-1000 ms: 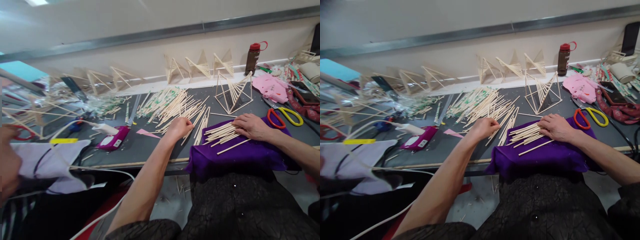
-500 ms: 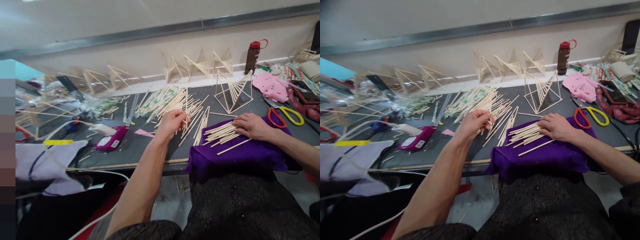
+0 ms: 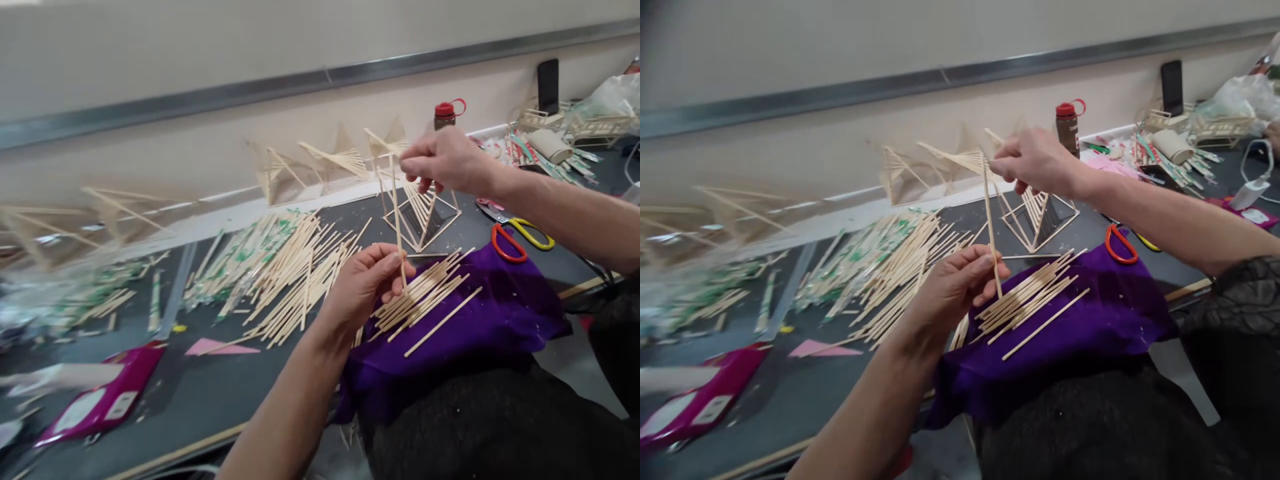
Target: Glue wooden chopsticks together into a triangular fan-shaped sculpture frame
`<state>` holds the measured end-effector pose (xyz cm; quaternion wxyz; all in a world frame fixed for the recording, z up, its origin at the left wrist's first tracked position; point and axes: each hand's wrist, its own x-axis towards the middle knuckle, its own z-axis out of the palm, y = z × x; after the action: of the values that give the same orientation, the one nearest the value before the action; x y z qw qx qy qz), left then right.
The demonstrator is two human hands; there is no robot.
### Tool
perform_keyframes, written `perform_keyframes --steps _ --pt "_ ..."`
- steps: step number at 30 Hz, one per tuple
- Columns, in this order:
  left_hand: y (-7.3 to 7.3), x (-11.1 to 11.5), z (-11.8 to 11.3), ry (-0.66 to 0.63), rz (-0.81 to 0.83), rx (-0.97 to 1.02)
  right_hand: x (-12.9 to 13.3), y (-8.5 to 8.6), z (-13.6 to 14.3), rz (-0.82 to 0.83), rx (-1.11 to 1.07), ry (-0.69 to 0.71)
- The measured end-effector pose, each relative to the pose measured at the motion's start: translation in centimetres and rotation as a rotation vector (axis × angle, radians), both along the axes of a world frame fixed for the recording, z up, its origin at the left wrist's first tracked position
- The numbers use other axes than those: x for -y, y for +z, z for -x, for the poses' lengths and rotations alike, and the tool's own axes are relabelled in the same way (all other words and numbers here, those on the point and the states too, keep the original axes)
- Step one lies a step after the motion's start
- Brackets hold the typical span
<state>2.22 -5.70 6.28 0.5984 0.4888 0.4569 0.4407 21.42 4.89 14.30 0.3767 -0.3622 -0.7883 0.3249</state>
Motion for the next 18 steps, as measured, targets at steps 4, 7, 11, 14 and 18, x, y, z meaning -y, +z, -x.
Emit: perform_keyframes --steps 4,7,11,14,18 --pt "1.1 -1.7 -1.3 0.012 -0.015 0.027 -2.4 1.1 1.7 0.161 -0.043 0.026" --pt "1.2 -2.6 -1.6 0.038 -0.009 0.068 -2.9 1.7 2.1 0.271 -0.089 0.066" --pt "0.4 -2.6 -2.1 0.037 0.052 0.142 -2.8 1.7 1.6 0.374 -0.123 0.053" --pt "-0.4 -1.6 -2.3 -0.021 0.14 0.158 -2.6 0.6 1.1 0.371 -0.134 0.129" --pt "-1.1 0.5 -1.4 -0.11 0.255 0.154 -1.8 -0.6 0.8 0.42 -0.207 0.197"
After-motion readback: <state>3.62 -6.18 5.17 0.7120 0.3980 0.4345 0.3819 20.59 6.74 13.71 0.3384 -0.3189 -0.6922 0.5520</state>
